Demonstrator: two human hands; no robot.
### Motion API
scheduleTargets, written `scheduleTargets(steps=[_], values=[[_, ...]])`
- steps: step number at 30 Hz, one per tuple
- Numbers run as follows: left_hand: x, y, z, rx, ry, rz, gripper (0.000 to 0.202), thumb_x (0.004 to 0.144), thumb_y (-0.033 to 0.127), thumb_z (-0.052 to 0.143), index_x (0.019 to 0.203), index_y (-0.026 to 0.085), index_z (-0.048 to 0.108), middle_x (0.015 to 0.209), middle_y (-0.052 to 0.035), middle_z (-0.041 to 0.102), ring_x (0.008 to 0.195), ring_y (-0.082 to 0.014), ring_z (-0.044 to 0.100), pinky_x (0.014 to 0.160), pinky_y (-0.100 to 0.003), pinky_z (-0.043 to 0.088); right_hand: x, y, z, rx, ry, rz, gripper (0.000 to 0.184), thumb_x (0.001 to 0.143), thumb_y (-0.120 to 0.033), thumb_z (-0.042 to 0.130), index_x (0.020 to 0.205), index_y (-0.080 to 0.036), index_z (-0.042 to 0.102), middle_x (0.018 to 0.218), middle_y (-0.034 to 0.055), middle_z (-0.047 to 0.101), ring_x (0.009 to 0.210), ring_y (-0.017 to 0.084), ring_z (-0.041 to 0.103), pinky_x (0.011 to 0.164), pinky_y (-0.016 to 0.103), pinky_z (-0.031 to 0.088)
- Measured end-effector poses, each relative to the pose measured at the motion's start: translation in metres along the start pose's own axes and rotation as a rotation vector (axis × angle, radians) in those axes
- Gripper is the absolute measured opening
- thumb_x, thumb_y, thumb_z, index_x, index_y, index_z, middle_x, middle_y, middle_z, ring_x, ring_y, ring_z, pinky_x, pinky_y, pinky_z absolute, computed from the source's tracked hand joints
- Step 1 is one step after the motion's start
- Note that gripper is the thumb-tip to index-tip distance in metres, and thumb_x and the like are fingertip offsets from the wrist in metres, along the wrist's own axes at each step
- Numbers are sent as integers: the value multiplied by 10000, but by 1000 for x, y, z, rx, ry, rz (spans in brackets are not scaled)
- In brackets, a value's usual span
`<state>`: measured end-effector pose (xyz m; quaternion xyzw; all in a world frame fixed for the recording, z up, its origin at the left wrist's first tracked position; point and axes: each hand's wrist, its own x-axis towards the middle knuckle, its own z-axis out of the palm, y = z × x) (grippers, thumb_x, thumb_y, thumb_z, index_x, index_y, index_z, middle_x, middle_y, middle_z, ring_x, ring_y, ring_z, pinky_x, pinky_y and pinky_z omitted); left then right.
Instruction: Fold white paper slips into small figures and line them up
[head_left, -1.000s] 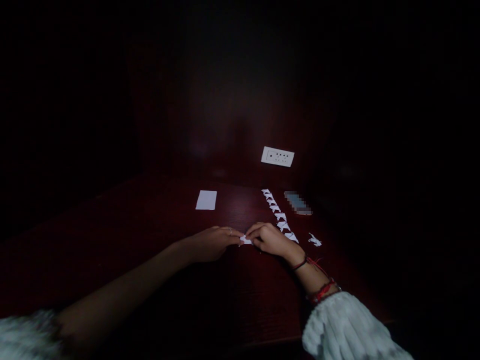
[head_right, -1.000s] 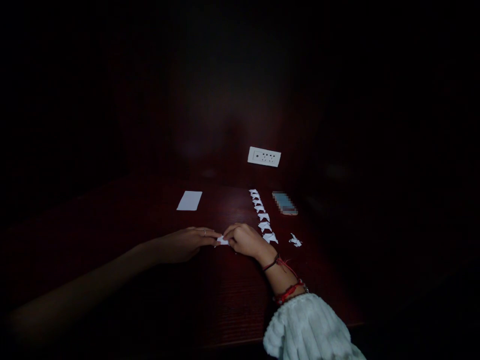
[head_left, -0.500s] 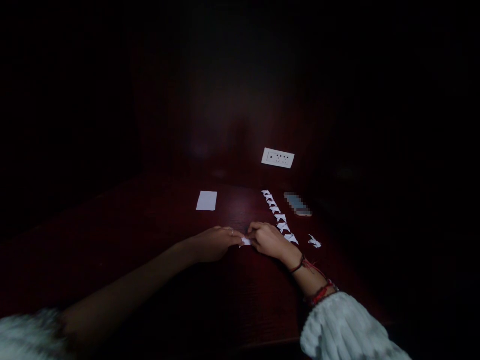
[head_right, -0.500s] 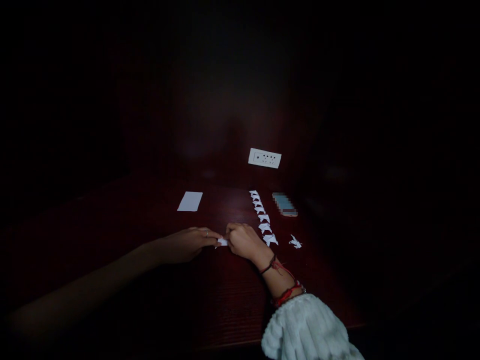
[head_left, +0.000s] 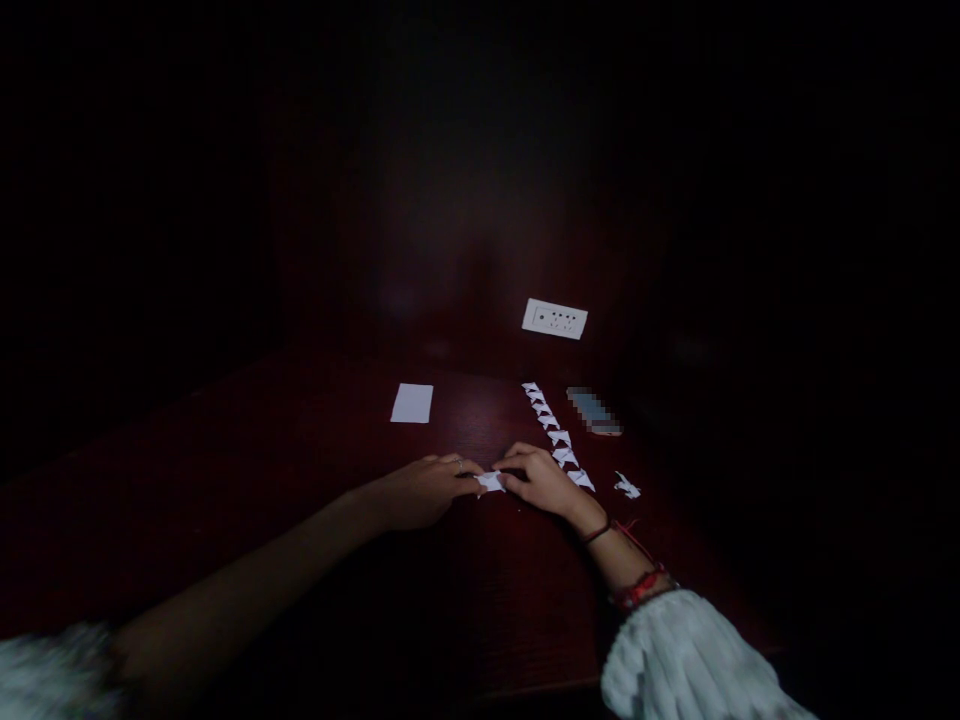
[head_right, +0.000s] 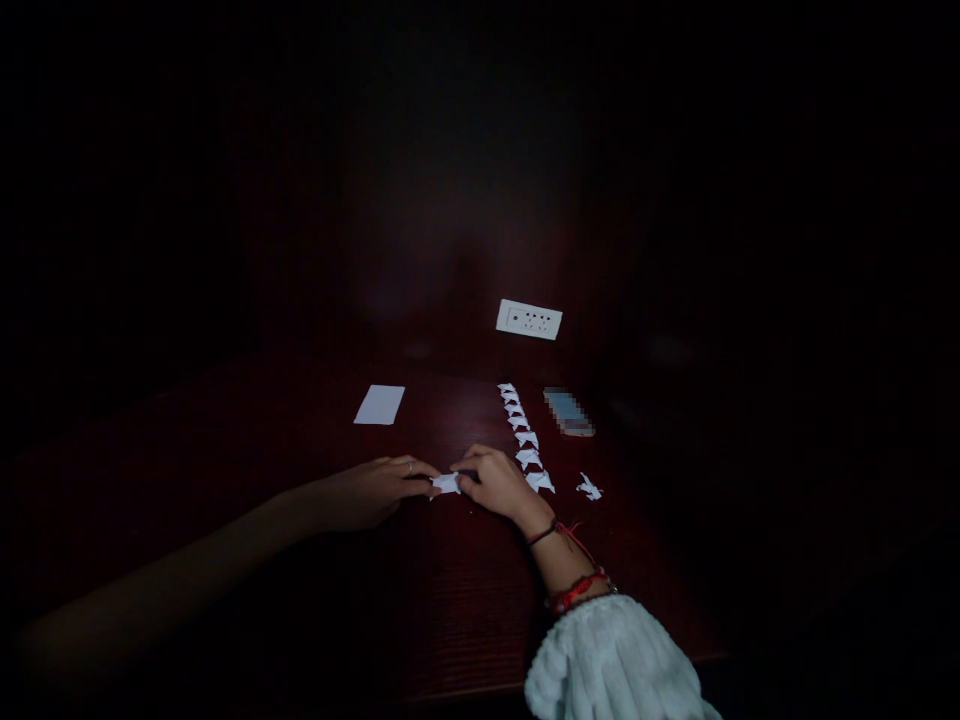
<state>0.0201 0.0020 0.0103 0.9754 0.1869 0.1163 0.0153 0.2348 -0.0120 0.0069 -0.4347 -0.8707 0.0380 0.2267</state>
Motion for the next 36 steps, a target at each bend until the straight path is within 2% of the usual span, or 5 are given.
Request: scheduleTargets(steps=[7, 11, 16, 22, 36], values=[[1, 1, -1, -21, 34, -31, 502, 694, 26, 377, 1114, 300, 412, 1137, 2, 419, 1002, -164, 397, 839, -293, 299, 6, -1, 8, 129, 33, 45, 103, 705, -184, 525, 786, -156, 583, 798, 21, 480, 735, 100, 464, 696, 221, 372], [5, -3, -1, -138, 190, -131, 435, 740, 51, 330, 1123, 251, 386, 1050, -10, 441, 941, -129, 423, 818, -249, 325, 7, -3, 8, 149, 91, 60, 59, 702, -163, 525, 752, -153, 554, 788, 14, 449, 740, 100, 445, 705, 222, 360], [14, -3, 6, -249, 355, -303, 200, 802, 275, 367, 927, 194, 500, 855, -6, 465, 816, -126, 456, 740, -246, 370, 7, -13, 3, 109, 189, -3, 73, 736, -152, 468, 791, -154, 517, 814, 22, 434, 766, 106, 434, 722, 219, 350], [18, -2, 9, -358, 339, -368, 167, 768, 276, 423, 734, 162, 540, 802, -8, 471, 751, -120, 465, 619, -211, 387, 7, -24, -3, 39, 169, -62, 85, 751, -157, 449, 812, -170, 507, 834, 25, 450, 790, 118, 437, 728, 233, 338], [16, 10, 1, 82, 364, -203, 100, 780, 169, 392, 767, 156, 490, 936, -37, 437, 846, -150, 447, 748, -287, 373, 4, -29, -12, 72, 129, -118, 111, 759, -194, 449, 812, -178, 545, 855, 22, 439, 792, 111, 443, 726, 234, 356]])
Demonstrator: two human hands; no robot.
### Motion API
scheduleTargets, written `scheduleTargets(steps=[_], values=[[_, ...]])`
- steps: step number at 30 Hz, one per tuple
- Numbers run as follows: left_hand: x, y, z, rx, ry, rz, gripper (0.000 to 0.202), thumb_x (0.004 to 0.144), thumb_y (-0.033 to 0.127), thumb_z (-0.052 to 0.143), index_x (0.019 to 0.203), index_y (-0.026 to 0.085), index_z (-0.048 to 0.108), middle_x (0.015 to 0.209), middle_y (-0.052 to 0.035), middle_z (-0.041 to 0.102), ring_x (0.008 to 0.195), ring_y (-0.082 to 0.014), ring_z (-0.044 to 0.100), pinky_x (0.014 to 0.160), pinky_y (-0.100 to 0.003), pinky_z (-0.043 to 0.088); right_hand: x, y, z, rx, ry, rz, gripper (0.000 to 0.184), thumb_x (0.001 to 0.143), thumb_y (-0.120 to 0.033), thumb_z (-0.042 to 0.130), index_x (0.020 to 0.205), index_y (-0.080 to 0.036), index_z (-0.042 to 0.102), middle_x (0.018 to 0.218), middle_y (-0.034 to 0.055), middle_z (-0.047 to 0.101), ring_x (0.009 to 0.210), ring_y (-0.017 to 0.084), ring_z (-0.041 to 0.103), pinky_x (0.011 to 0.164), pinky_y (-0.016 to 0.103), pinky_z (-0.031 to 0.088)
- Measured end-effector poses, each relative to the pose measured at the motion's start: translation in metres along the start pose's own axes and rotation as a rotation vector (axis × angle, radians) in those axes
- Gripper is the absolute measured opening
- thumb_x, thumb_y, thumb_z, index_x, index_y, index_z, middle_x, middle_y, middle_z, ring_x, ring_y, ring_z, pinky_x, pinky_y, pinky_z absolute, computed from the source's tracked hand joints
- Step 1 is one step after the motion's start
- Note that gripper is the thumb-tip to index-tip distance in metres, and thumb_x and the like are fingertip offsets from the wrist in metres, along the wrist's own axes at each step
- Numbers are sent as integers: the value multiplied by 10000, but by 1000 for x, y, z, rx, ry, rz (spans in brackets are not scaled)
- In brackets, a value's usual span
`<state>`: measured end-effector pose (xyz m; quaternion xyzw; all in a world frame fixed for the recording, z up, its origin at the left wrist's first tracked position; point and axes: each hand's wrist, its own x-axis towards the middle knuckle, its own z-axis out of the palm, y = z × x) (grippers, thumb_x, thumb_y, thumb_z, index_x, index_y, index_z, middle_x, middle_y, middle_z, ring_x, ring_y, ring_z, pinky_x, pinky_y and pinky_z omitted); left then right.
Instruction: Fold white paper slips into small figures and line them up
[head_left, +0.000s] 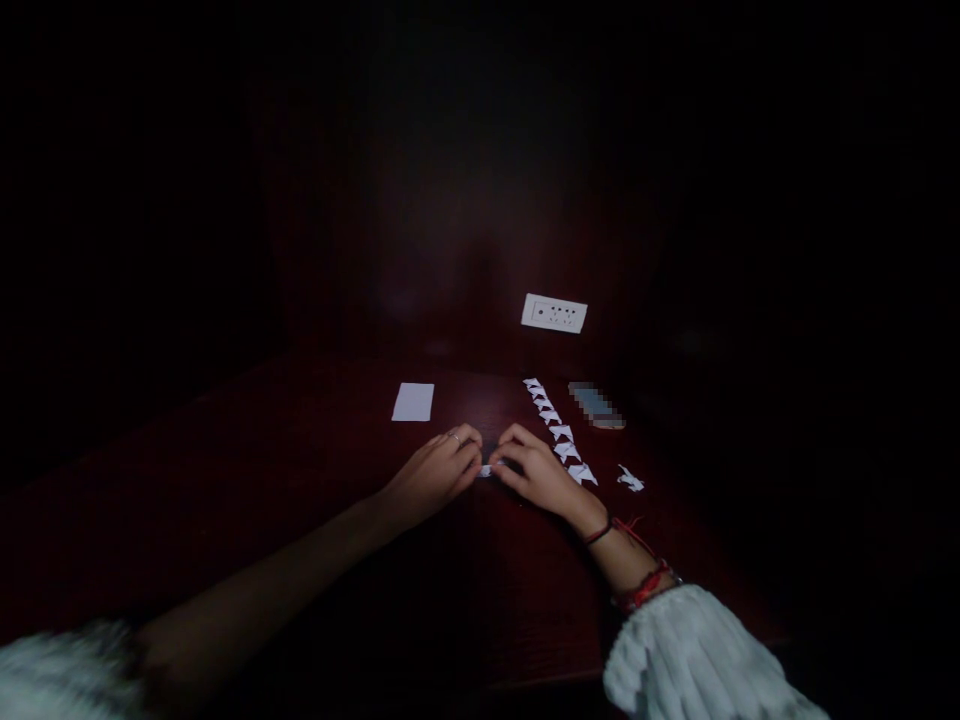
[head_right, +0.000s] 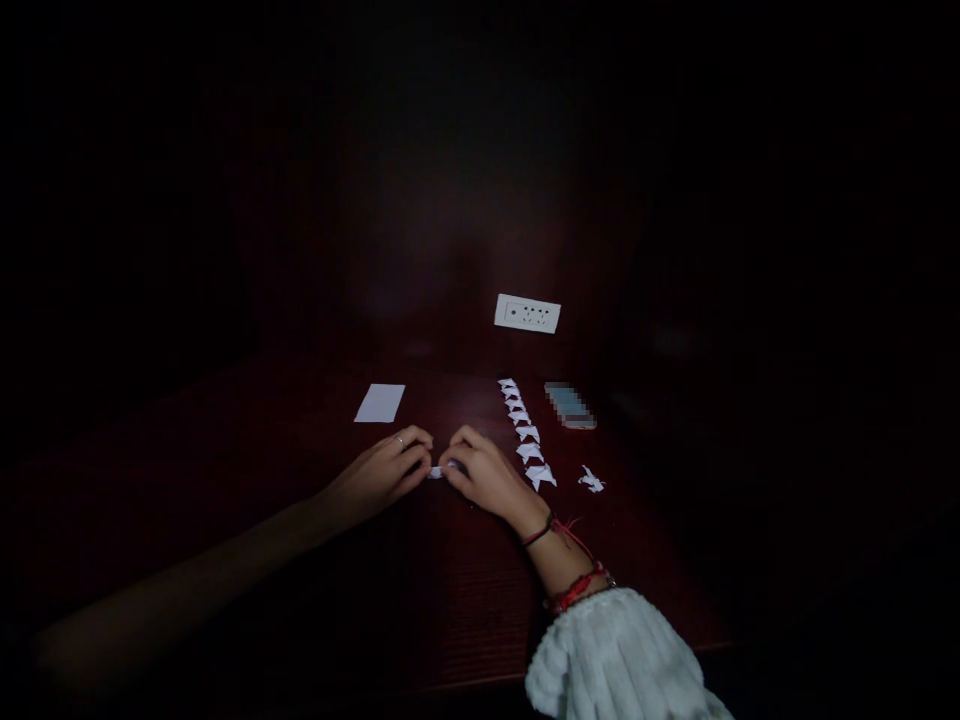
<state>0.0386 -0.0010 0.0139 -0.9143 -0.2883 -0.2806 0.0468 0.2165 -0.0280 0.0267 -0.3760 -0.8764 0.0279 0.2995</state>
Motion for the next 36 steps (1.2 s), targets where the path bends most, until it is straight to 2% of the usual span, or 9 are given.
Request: scheduleTargets(steps=[3, 7, 12, 15, 21, 27, 36], values=[[1, 2, -3, 70, 13, 24, 89, 782, 173, 399, 789, 156, 486, 948, -41, 443, 863, -162, 448, 753, -306, 376, 1, -3, 0, -83, 26, 3, 108, 768, -189, 426, 799, -169, 527, 850, 28, 438, 785, 118, 438, 733, 249, 347], [0, 2, -7, 71, 88, -18, 99, 768, 212, 452, 851, 163, 477, 988, -47, 426, 885, -171, 449, 754, -315, 387, 1, -4, 0, -135, 59, 16, 102, 770, -186, 415, 807, -165, 507, 856, 32, 430, 782, 119, 432, 731, 253, 344], [-2, 0, -7, 74, 138, -17, 59, 756, 214, 475, 783, 169, 501, 1025, -50, 402, 921, -187, 441, 767, -336, 388, 1, -2, 1, -99, 136, 43, 98, 772, -177, 407, 803, -165, 499, 847, 34, 415, 787, 120, 423, 730, 247, 346], [-2, -3, -4, 54, 160, -41, 72, 754, 213, 479, 807, 178, 512, 1036, -49, 389, 912, -184, 446, 759, -337, 396, 1, -2, 2, -57, 160, 42, 95, 770, -166, 410, 796, -165, 500, 837, 33, 407, 789, 118, 420, 728, 237, 351], [-4, -8, 1, 3, 186, -78, 91, 736, 205, 504, 825, 190, 518, 1044, -42, 378, 909, -178, 441, 762, -331, 399, 1, -1, 3, 9, 144, 28, 87, 757, -147, 425, 794, -168, 502, 843, 32, 399, 792, 116, 419, 724, 228, 361], [-4, -6, 3, -21, 180, -46, 91, 737, 177, 494, 821, 193, 523, 1050, -38, 383, 941, -176, 428, 792, -336, 387, 0, -1, 5, 26, 137, 29, 91, 756, -143, 427, 794, -169, 506, 849, 31, 397, 800, 115, 420, 727, 229, 363], [-3, 0, 3, -25, 147, -37, 76, 736, 144, 456, 742, 169, 527, 1067, -51, 378, 962, -189, 418, 798, -354, 389, -2, -2, 6, -102, 81, 6, 87, 756, -177, 438, 793, -168, 517, 888, 37, 414, 803, 122, 428, 733, 256, 347]])
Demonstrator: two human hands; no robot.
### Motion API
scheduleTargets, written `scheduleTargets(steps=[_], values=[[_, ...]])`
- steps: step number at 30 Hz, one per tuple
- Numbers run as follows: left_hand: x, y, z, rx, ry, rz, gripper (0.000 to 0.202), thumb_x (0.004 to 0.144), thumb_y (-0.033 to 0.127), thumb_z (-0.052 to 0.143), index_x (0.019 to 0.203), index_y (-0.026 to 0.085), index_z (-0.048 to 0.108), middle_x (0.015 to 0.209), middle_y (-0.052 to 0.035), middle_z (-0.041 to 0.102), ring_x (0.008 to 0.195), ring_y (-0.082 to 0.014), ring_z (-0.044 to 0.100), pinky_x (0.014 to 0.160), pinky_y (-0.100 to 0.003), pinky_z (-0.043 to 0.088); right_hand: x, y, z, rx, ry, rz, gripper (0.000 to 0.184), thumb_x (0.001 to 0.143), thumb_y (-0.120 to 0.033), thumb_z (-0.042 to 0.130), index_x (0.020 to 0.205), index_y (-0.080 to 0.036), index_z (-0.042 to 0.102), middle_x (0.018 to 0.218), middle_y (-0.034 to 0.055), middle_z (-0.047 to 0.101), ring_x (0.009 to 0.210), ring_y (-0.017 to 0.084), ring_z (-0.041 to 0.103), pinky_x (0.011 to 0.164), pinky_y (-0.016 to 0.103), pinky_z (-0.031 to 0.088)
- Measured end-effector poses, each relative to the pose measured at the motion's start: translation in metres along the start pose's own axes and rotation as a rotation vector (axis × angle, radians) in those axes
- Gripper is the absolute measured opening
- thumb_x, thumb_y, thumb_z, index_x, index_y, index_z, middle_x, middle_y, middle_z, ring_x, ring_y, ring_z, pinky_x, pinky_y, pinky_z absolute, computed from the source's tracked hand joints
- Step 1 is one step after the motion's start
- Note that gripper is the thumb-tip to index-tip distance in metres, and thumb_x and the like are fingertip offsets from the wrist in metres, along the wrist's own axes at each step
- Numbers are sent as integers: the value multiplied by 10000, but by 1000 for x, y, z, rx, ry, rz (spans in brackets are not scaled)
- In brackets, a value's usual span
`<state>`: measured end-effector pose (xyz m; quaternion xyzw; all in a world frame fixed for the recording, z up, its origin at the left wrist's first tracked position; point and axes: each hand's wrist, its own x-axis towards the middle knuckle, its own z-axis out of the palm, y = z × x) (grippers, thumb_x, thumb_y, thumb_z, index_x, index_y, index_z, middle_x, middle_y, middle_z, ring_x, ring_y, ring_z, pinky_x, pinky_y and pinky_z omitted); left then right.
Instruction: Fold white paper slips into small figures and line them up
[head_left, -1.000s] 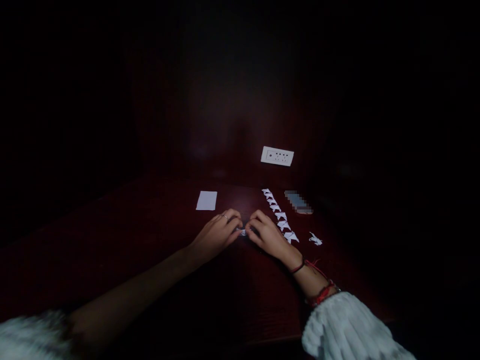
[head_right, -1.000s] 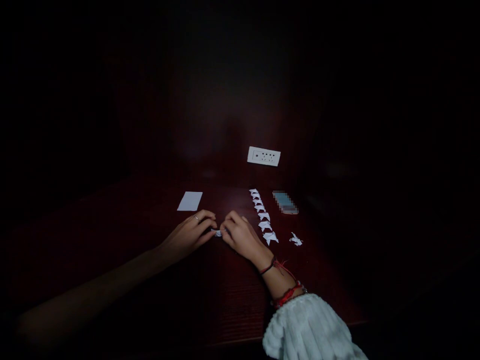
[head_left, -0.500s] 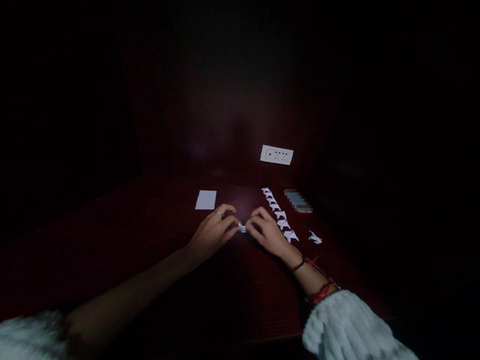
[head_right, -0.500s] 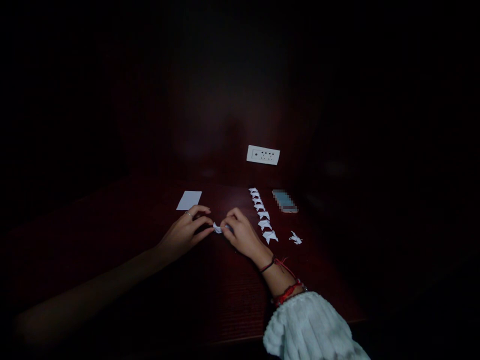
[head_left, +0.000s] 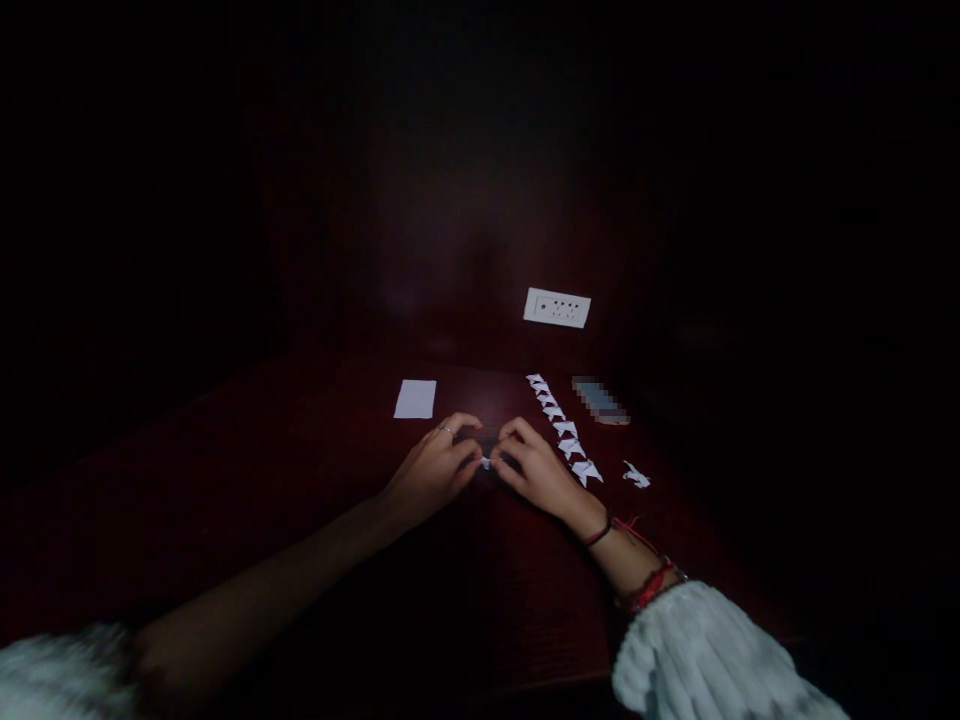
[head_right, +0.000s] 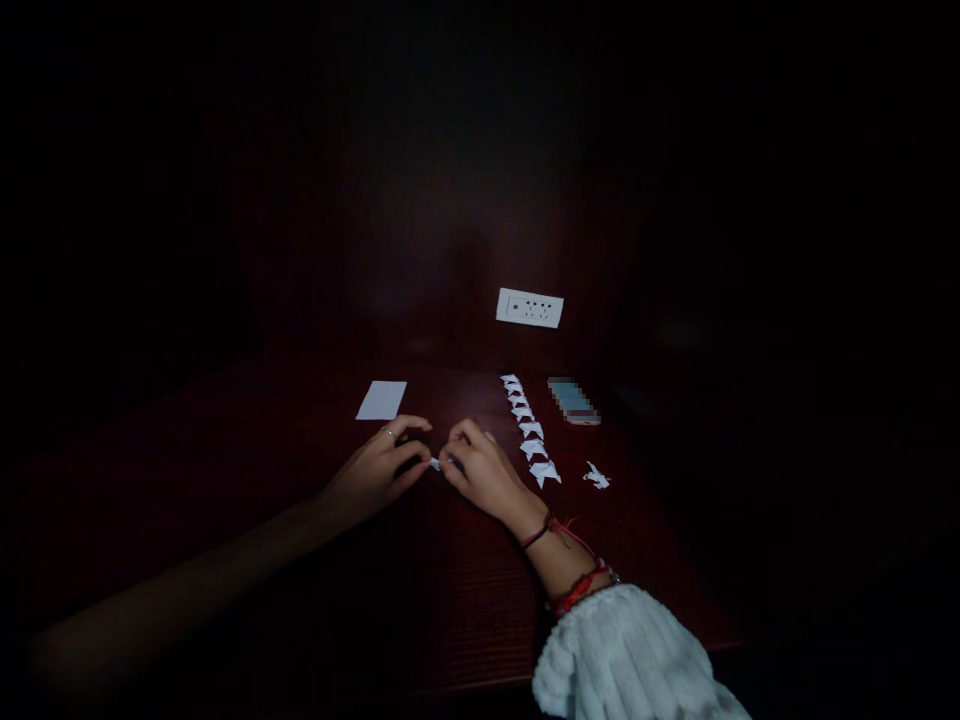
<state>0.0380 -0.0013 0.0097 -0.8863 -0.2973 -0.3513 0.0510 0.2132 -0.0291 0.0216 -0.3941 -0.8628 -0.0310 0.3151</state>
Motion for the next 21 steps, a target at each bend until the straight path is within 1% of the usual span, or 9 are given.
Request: scheduleTargets(steps=[3, 7, 13, 18, 21], values=[[1, 3, -2, -4, -13, 4, 72, 730, 145, 458, 724, 161, 527, 1079, -57, 380, 967, -195, 417, 798, -360, 389, 0, -2, -1, -62, -15, -6, 97, 762, -188, 432, 791, -164, 522, 897, 44, 425, 819, 130, 429, 738, 270, 338], [2, 6, -4, -3, 9, 5, 74, 727, 147, 455, 709, 161, 525, 1088, -58, 386, 974, -204, 414, 794, -375, 389, 2, -6, -1, -106, -2, 9, 106, 757, -203, 448, 827, -165, 519, 909, 51, 432, 828, 140, 429, 734, 283, 334], [2, 9, -7, 0, 10, 24, 78, 716, 136, 453, 711, 166, 524, 1095, -55, 388, 997, -209, 400, 811, -385, 375, 3, -7, 2, -78, -23, -10, 90, 753, -183, 448, 776, -166, 533, 891, 42, 425, 806, 128, 432, 726, 272, 328], [3, 12, -9, 3, -38, 39, 66, 700, 134, 463, 715, 170, 516, 1105, -48, 383, 1026, -206, 374, 829, -372, 357, 3, -8, 0, -73, -48, -25, 74, 735, -194, 464, 752, -161, 528, 879, 33, 416, 768, 117, 418, 698, 253, 326], [4, 12, -9, 2, -40, 35, 61, 691, 137, 469, 712, 173, 514, 1106, -43, 384, 1032, -207, 368, 831, -372, 353, 4, -8, -2, -94, -57, -36, 81, 734, -195, 459, 759, -162, 529, 879, 34, 412, 756, 115, 412, 689, 252, 324]])
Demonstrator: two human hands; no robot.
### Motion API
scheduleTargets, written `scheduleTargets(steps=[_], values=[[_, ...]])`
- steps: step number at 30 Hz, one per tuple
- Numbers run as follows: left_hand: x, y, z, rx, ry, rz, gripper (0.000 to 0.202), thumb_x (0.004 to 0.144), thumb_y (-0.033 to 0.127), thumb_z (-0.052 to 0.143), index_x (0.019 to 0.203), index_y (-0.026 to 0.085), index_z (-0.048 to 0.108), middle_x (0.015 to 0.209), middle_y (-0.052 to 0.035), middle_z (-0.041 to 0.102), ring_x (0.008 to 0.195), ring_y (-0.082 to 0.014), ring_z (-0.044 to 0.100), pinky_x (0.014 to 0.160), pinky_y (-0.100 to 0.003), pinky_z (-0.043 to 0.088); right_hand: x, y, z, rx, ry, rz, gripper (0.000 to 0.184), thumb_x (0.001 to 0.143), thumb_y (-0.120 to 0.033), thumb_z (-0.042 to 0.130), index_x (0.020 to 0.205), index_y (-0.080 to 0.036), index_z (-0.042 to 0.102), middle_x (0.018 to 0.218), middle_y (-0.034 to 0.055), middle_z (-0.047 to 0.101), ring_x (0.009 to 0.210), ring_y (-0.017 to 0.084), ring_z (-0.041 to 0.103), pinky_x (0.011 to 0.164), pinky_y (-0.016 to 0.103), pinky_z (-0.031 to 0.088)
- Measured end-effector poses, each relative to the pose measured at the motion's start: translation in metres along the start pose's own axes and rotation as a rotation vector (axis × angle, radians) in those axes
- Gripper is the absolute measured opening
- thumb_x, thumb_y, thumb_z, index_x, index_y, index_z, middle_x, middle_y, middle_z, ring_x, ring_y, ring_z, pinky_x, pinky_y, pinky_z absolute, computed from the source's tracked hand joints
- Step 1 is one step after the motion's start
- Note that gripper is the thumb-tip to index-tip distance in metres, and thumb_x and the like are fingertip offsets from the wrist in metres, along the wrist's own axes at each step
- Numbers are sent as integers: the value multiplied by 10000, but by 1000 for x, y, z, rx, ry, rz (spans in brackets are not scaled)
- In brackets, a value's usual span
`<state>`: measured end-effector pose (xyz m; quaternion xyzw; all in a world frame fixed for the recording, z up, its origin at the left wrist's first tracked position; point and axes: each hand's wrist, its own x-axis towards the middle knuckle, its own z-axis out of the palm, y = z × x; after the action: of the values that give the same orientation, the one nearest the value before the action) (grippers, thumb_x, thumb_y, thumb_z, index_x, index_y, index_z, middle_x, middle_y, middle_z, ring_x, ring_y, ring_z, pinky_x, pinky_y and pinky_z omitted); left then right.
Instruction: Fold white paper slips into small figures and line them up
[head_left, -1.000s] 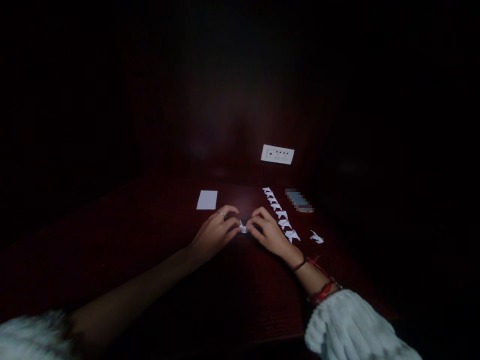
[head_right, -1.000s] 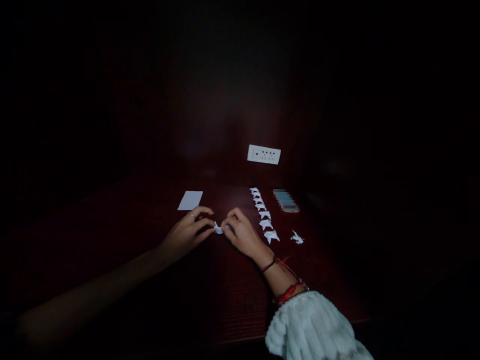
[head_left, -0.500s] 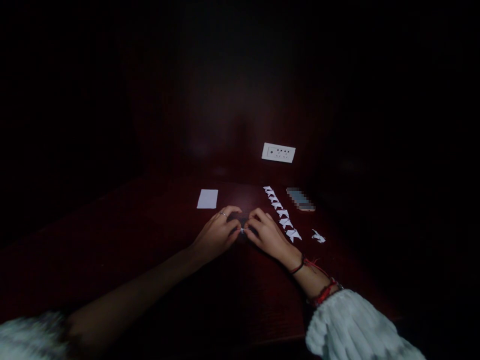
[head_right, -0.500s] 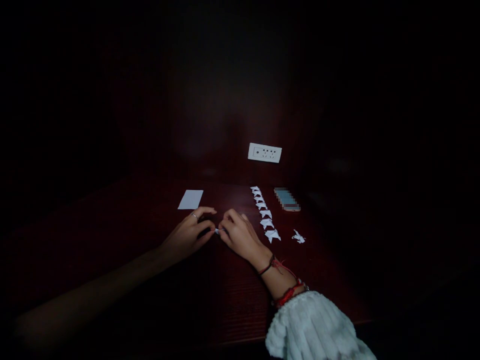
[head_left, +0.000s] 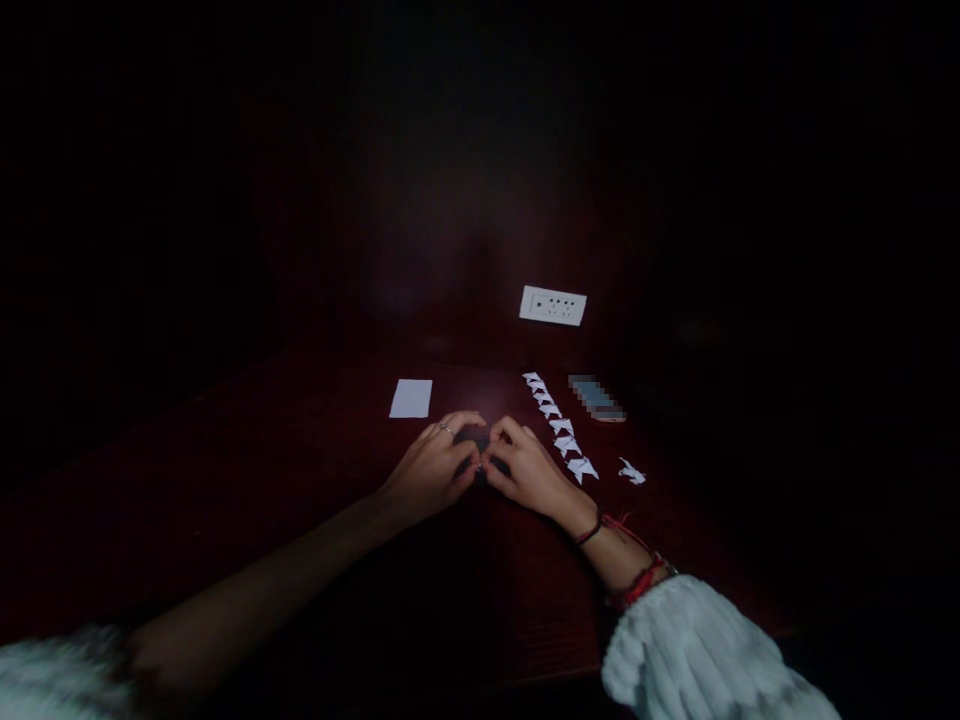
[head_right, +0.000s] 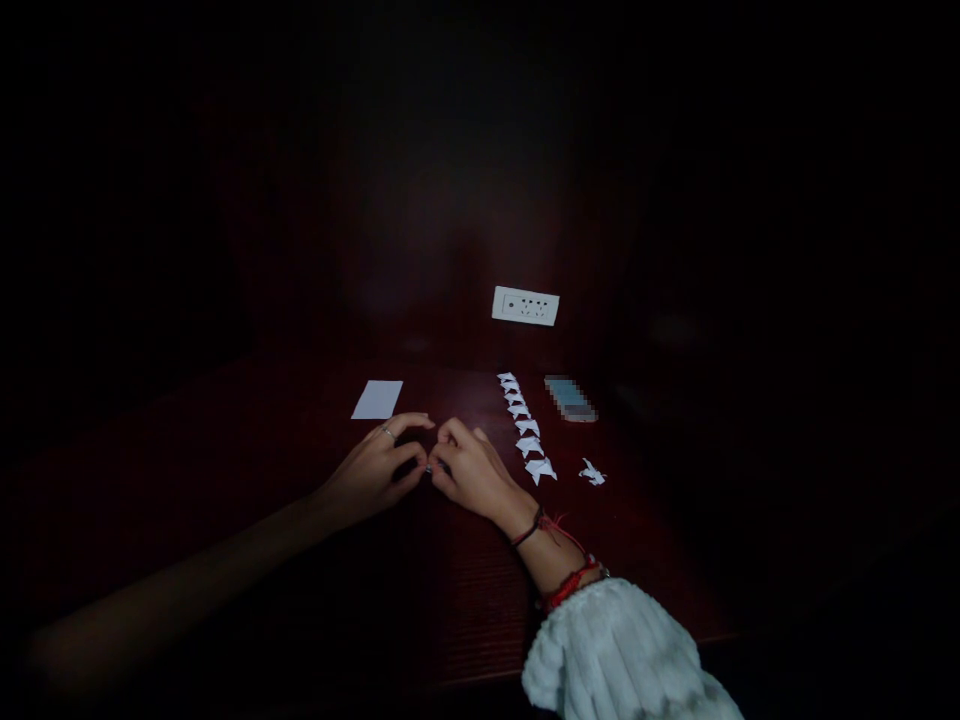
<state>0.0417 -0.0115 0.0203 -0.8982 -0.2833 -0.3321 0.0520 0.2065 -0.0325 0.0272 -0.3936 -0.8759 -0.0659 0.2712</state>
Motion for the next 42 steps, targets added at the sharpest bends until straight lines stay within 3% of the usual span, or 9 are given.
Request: scheduleTargets(steps=[4, 10, 16, 22, 29, 36, 39, 42], values=[[-3, -13, -1, 14, 15, -2, 73, 698, 126, 455, 704, 172, 512, 1116, -43, 373, 1047, -213, 357, 834, -373, 349, -2, 6, -4, -58, 10, 4, 89, 739, -177, 442, 764, -159, 526, 883, 40, 417, 759, 124, 411, 698, 265, 322], [-9, -37, -1, -13, 101, -89, 68, 693, 128, 467, 685, 173, 518, 1101, -39, 367, 959, -198, 423, 814, -362, 373, -6, 18, -7, 3, 133, 79, 112, 753, -179, 437, 810, -171, 533, 882, 49, 408, 814, 141, 415, 745, 283, 325], [-9, -25, 5, -62, 86, -69, 81, 700, 130, 468, 713, 184, 527, 1088, -36, 378, 951, -189, 430, 816, -362, 375, -5, 15, -3, 18, 82, 43, 154, 744, -205, 473, 881, -193, 543, 898, 43, 412, 799, 133, 427, 744, 284, 328], [-6, -15, 5, -116, 84, -39, 84, 699, 126, 463, 710, 181, 525, 1071, -34, 392, 962, -180, 425, 810, -344, 377, -4, 9, -4, -14, 35, 12, 115, 758, -195, 445, 806, -169, 546, 888, 43, 418, 777, 122, 423, 738, 271, 322], [-6, -18, 4, -154, 51, -51, 72, 697, 129, 470, 706, 181, 519, 1054, -27, 399, 958, -175, 426, 815, -346, 371, -5, 16, -5, 45, 41, 30, 89, 751, -186, 439, 774, -171, 524, 876, 39, 412, 803, 128, 422, 731, 264, 338], [-3, -30, 11, -305, 61, -243, 76, 697, 198, 504, 645, 172, 554, 958, -28, 453, 899, -161, 469, 763, -320, 404, -9, 28, -11, 162, 179, 113, 129, 751, -204, 454, 856, -177, 524, 872, 45, 440, 824, 131, 438, 739, 261, 357], [-4, -32, 20, -417, 9, -366, 82, 667, 231, 541, 632, 171, 584, 926, -42, 495, 857, -167, 503, 683, -297, 441, -9, 28, -3, 274, 88, 134, 257, 726, -248, 498, 975, -186, 480, 838, 24, 491, 720, 104, 464, 659, 233, 379], [-9, -33, 30, -377, -26, -386, 72, 636, 234, 562, 601, 184, 601, 814, -33, 546, 800, -175, 524, 690, -322, 436, -9, 31, 10, 405, -28, 173, 313, 735, -230, 479, 1039, -175, 425, 727, -12, 534, 582, 71, 461, 568, 196, 378]])
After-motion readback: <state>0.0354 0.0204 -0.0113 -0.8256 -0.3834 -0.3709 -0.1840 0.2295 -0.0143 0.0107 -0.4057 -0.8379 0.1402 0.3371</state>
